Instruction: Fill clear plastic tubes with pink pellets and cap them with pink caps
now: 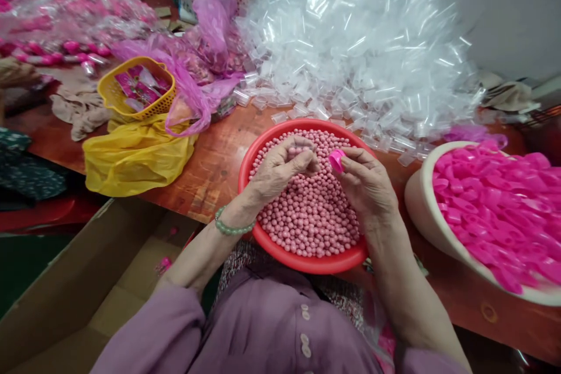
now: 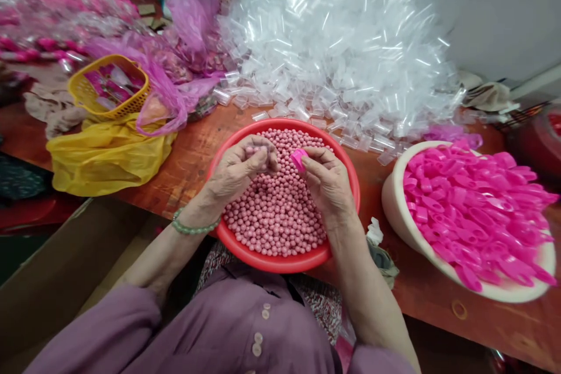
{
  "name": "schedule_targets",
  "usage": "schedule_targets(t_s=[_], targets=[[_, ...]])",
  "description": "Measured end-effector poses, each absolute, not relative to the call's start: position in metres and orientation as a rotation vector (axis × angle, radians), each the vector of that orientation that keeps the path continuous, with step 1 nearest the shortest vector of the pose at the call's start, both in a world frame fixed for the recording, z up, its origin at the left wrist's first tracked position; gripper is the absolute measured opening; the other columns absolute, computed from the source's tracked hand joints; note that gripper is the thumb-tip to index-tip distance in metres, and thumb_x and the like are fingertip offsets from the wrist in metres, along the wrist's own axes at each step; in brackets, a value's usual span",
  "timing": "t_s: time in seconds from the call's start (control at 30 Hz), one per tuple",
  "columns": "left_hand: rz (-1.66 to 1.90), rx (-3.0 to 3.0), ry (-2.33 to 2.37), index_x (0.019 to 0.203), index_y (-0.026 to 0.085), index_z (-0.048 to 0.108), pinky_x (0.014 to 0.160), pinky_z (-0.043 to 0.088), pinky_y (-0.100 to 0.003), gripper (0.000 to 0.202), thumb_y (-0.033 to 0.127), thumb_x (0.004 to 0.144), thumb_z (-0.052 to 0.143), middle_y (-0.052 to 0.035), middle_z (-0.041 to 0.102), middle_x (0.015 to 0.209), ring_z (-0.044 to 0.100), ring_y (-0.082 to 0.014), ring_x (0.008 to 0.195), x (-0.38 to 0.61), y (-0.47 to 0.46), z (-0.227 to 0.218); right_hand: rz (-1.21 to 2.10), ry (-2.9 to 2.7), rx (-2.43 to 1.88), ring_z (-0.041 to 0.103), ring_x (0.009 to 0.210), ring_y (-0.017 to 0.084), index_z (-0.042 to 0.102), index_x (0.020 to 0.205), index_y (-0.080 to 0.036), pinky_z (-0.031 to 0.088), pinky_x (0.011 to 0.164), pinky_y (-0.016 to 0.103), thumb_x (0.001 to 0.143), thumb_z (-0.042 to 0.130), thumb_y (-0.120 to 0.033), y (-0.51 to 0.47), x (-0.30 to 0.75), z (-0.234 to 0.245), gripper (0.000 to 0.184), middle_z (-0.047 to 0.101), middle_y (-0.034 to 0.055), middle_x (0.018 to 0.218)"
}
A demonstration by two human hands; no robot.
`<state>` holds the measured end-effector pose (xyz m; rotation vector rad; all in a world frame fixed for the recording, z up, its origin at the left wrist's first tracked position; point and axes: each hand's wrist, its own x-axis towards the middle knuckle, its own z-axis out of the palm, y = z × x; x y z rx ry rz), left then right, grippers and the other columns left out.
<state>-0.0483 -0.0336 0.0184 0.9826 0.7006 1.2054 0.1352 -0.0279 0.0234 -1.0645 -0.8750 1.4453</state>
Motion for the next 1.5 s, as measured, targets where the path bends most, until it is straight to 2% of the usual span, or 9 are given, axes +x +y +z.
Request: schedule_targets(t_s=[0.2,0.4,0.53,0.63,0.77,0.87,1.07,1.33,1.5], targets=[[1.116,1.137,0.728,0.100,0.016,0.073,0.084,0.052,-0.028,0.032,0.037,0.077,0.081,-0.0045,0.073,0.094,0.068,-0.0146,0.089,-0.053,-0.033,0.017,1.451,-0.908,-0.964,0.066,0.077,0.010,0.077,0.083,-0.027,0.059,0.073,0.022,0.058,0.095,-0.032,-0.025,0.135,0.021,0.032,0.074,-0.0037,0.085],[0.992,1.118,0.726,0.109,0.018,0.074,0.077,0.055,-0.024,0.038,0.038,0.078,0.081,-0.0040,0.073,0.098,0.068,-0.0128,0.086,-0.054,-0.030,0.016,1.479,-0.911,-0.916,0.066,0.074,0.008,0.077,0.085,-0.028,0.058,0.071,0.019,0.060,0.095,-0.034,-0.026,0.137,0.020,0.031,0.074,-0.0058,0.084],[0.893,1.089,0.699,0.115,0.018,0.071,0.068,0.057,-0.022,0.042,0.040,0.080,0.078,-0.0045,0.073,0.098,0.070,-0.0113,0.075,-0.053,-0.025,0.017,1.504,-0.925,-0.933,0.066,0.071,0.010,0.077,0.083,-0.029,0.058,0.065,0.021,0.057,0.096,-0.038,-0.025,0.138,0.018,0.033,0.073,-0.0052,0.080],[0.868,1.079,0.710,0.116,0.017,0.068,0.059,0.055,-0.019,0.040,0.036,0.082,0.076,-0.0053,0.072,0.097,0.070,-0.0104,0.070,-0.053,-0.024,0.017,1.430,-0.943,-0.953,0.067,0.075,0.012,0.077,0.082,-0.029,0.060,0.071,0.025,0.057,0.095,-0.038,-0.025,0.136,0.019,0.032,0.074,-0.0045,0.083],[0.849,1.017,0.710,0.114,0.015,0.065,0.058,0.056,-0.019,0.037,0.018,0.078,0.073,-0.0036,0.071,0.099,0.070,-0.0094,0.069,-0.052,-0.027,0.016,1.254,-1.052,-0.962,0.070,0.085,0.015,0.075,0.086,-0.031,0.060,0.086,0.033,0.066,0.090,-0.037,-0.024,0.132,0.020,0.025,0.076,-0.0035,0.092],[0.781,1.012,0.685,0.108,0.013,0.064,0.057,0.055,-0.019,0.031,0.012,0.077,0.070,-0.0010,0.069,0.087,0.068,-0.0082,0.064,-0.051,-0.029,0.016,1.157,-1.164,-0.986,0.071,0.092,0.018,0.074,0.090,-0.031,0.058,0.092,0.038,0.074,0.085,-0.037,-0.022,0.129,0.024,0.021,0.076,-0.0022,0.095],[0.753,1.053,0.621,0.090,0.012,0.061,0.061,0.054,-0.017,0.014,0.016,0.082,0.071,-0.0004,0.069,0.070,0.066,-0.0075,0.059,-0.053,-0.029,0.016,1.100,-1.304,-1.040,0.073,0.096,0.021,0.076,0.092,-0.028,0.059,0.094,0.040,0.074,0.085,-0.037,-0.020,0.123,0.029,0.022,0.077,0.0003,0.098],[0.674,1.012,0.643,0.085,0.013,0.055,0.057,0.052,-0.016,0.012,0.013,0.086,0.067,0.0012,0.066,0.066,0.062,-0.0056,0.054,-0.052,-0.026,0.015,0.875,-1.386,-1.095,0.072,0.090,0.020,0.077,0.093,-0.028,0.060,0.090,0.039,0.077,0.083,-0.034,-0.025,0.120,0.032,0.018,0.077,0.0001,0.096],[0.673,0.903,0.557,0.089,0.013,0.057,0.060,0.054,-0.018,0.018,0.021,0.087,0.073,-0.0012,0.069,0.073,0.067,-0.0078,0.059,-0.054,-0.023,0.009,0.838,-1.463,-1.102,0.071,0.086,0.018,0.078,0.091,-0.027,0.060,0.083,0.033,0.076,0.085,-0.034,-0.023,0.119,0.029,0.018,0.076,0.0006,0.093]])
